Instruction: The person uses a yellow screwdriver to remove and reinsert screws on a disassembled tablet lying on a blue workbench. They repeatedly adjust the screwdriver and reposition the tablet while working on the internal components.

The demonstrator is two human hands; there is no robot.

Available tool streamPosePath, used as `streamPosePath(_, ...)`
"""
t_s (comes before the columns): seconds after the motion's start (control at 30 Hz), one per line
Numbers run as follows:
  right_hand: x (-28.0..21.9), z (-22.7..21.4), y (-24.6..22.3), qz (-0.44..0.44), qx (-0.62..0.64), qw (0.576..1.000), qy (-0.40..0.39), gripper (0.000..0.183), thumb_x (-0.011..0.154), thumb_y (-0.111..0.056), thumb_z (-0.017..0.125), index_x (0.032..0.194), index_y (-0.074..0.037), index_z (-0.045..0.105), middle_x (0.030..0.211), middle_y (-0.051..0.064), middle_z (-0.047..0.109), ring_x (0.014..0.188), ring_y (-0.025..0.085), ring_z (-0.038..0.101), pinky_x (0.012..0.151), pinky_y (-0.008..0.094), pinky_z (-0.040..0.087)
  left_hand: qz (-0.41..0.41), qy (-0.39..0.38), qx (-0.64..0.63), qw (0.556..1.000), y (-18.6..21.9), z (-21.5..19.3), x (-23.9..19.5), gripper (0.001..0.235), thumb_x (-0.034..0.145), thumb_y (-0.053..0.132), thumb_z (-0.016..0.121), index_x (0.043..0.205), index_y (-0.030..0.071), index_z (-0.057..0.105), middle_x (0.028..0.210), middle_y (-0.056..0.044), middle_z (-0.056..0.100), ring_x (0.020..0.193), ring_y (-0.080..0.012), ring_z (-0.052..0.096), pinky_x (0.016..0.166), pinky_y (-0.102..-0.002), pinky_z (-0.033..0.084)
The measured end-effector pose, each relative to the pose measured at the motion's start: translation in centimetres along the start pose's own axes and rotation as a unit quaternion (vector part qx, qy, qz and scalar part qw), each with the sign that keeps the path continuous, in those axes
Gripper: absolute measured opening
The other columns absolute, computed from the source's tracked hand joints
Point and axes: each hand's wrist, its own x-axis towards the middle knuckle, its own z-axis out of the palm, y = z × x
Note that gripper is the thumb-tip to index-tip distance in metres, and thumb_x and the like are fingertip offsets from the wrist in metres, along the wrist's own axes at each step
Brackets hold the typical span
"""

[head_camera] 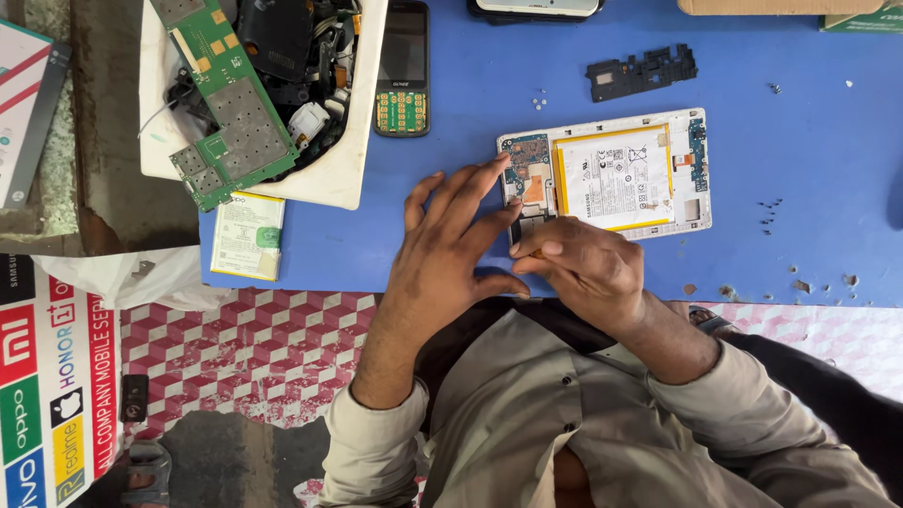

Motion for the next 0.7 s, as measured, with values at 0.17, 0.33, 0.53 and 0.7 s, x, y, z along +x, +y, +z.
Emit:
streamPosePath(0.17,-0.1,-0.3,0.0,-0.017,0.049,0.998,-0.035,0.063,0.094,0.019,0.070,0.137,-0.014,0.039,0.112,0.021,0.073,0.101,0.033,0.078,0.079,0.037,0.068,0.007,0.002,0.001,1.000,-0.1,0.1,0.0,0.077,0.062,0.052,0.087,0.123,0.008,0.071,0.162,-0.006,0.038,0.148,-0.0272,0.040,0.124,-0.056,0.025)
streamPosePath(0.33,0.1,-0.7,0.0,-0.033,0.075,0.993,-0.089,0.064,0.090,0.017,0.070,0.136,-0.017,0.042,0.115,0.023,0.072,0.101,0.032,0.077,0.079,0.040,0.065,0.012,0.008,0.003,1.000,-0.2,0.2,-0.1,0.077,0.062,0.051,0.087,0.124,0.008,0.071,0.162,-0.005,0.039,0.149,-0.0270,0.040,0.125,-0.055,0.026)
streamPosePath(0.53,0.8,-0.2,-0.1,-0.023,0.181,0.981,-0.072,0.065,0.089,0.008,0.072,0.138,-0.022,0.043,0.120,0.026,0.066,0.103,0.040,0.073,0.077,0.042,0.063,0.014,0.007,0.001,1.000,-0.2,0.0,-0.1,0.079,0.063,0.055,0.085,0.124,0.007,0.071,0.161,-0.008,0.040,0.147,-0.0286,0.041,0.123,-0.056,0.026)
streamPosePath(0.7,1.0,-0.5,-0.6,-0.071,0.039,0.994,-0.067,0.058,0.091,0.005,0.080,0.135,-0.015,0.049,0.110,0.017,0.069,0.095,0.030,0.074,0.076,0.041,0.063,0.014,0.017,0.014,1.000,-0.4,0.2,-0.2,0.069,0.077,0.056,0.083,0.125,0.008,0.070,0.162,-0.008,0.041,0.148,-0.0276,0.042,0.125,-0.055,0.026)
